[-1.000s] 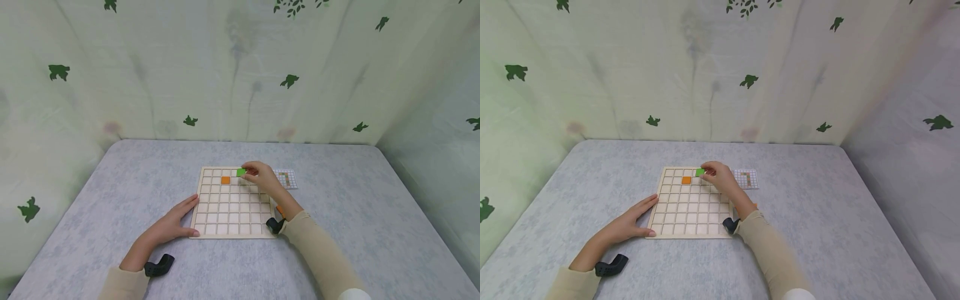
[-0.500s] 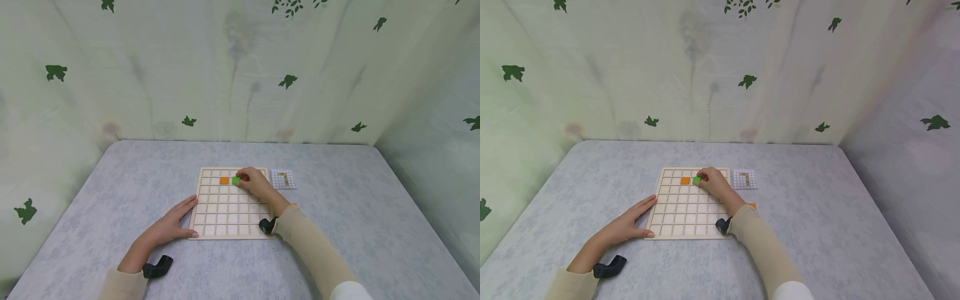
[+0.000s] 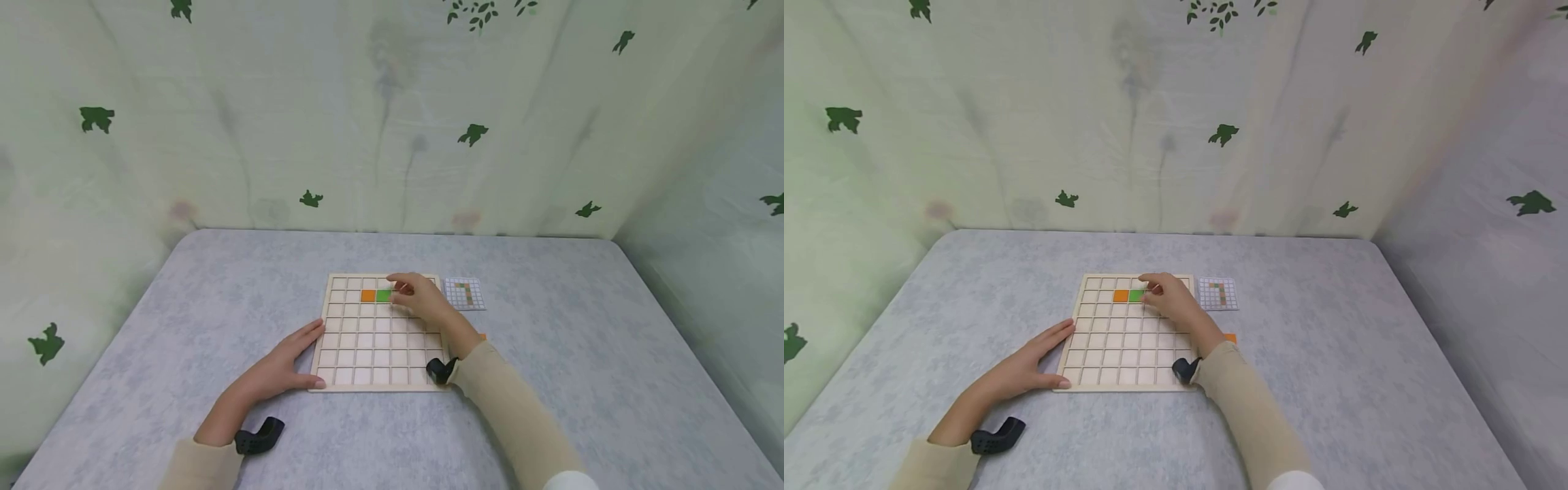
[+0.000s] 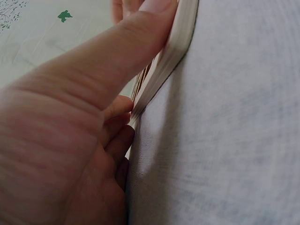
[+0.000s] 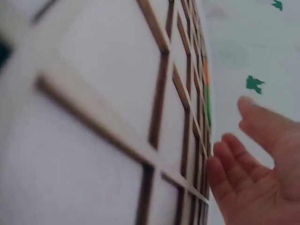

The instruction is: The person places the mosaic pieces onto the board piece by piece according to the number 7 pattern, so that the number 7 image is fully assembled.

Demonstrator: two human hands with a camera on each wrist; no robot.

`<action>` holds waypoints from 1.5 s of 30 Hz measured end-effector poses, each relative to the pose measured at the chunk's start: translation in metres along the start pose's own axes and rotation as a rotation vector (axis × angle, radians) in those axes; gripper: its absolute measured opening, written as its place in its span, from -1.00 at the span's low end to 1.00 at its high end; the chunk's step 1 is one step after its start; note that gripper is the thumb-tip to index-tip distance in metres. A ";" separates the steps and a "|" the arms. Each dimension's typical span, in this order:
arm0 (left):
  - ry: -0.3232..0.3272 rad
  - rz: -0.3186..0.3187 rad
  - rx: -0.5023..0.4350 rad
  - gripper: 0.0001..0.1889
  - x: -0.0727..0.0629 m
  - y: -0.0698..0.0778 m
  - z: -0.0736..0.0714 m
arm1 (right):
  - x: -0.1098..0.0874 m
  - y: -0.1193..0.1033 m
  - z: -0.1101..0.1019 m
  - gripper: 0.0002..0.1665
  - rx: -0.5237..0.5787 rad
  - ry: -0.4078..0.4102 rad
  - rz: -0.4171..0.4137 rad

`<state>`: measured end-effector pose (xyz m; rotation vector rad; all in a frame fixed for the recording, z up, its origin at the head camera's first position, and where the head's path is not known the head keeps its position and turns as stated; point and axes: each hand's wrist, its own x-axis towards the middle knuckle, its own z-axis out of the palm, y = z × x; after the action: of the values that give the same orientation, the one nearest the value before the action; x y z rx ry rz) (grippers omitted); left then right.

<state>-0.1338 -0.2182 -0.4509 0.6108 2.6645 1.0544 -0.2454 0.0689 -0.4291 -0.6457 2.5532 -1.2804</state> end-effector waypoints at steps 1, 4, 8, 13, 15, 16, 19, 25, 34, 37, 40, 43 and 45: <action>-0.002 -0.001 0.004 0.07 0.000 0.000 0.000 | -0.002 -0.001 -0.003 -0.48 0.026 0.014 -0.007; -0.002 -0.006 0.002 0.08 0.001 0.000 0.000 | -0.012 -0.005 -0.014 -0.48 0.085 0.058 -0.050; 0.002 -0.009 -0.002 0.09 0.002 0.001 0.000 | -0.031 -0.006 -0.032 -0.46 0.116 0.110 -0.117; 0.008 -0.006 0.010 0.09 0.002 -0.001 0.000 | -0.059 0.003 -0.048 -0.46 0.087 0.155 -0.128; 0.009 -0.001 0.013 0.08 0.002 -0.001 0.000 | -0.070 0.009 -0.051 -0.47 0.063 0.150 -0.107; 0.009 0.000 0.013 0.08 0.002 -0.001 0.000 | -0.075 0.012 -0.052 -0.47 0.057 0.141 -0.097; 0.011 0.011 0.020 0.06 0.002 -0.001 0.000 | -0.088 0.024 -0.055 -0.48 0.029 0.101 -0.058; 0.013 0.019 0.025 0.05 0.002 -0.002 -0.001 | -0.106 0.045 -0.062 -0.52 0.043 -0.007 0.001; 0.008 0.011 0.013 0.06 0.001 -0.002 0.000 | -0.108 0.063 -0.061 -0.66 0.018 -0.122 -0.072; 0.010 0.011 0.014 0.06 0.000 -0.001 0.001 | -0.106 0.065 -0.058 -0.69 -0.008 -0.093 -0.083; 0.010 0.012 0.012 0.06 0.000 -0.001 0.001 | -0.105 0.065 -0.054 -0.68 -0.022 -0.062 -0.064; 0.008 0.009 0.010 0.06 -0.001 -0.001 0.001 | -0.105 0.065 -0.053 -0.67 -0.025 -0.058 -0.042; 0.008 0.007 0.012 0.06 -0.001 -0.001 0.002 | -0.106 0.064 -0.053 -0.66 -0.024 -0.066 -0.035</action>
<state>-0.1326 -0.2185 -0.4528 0.6199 2.6796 1.0455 -0.1905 0.1899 -0.4487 -0.7286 2.5184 -1.2205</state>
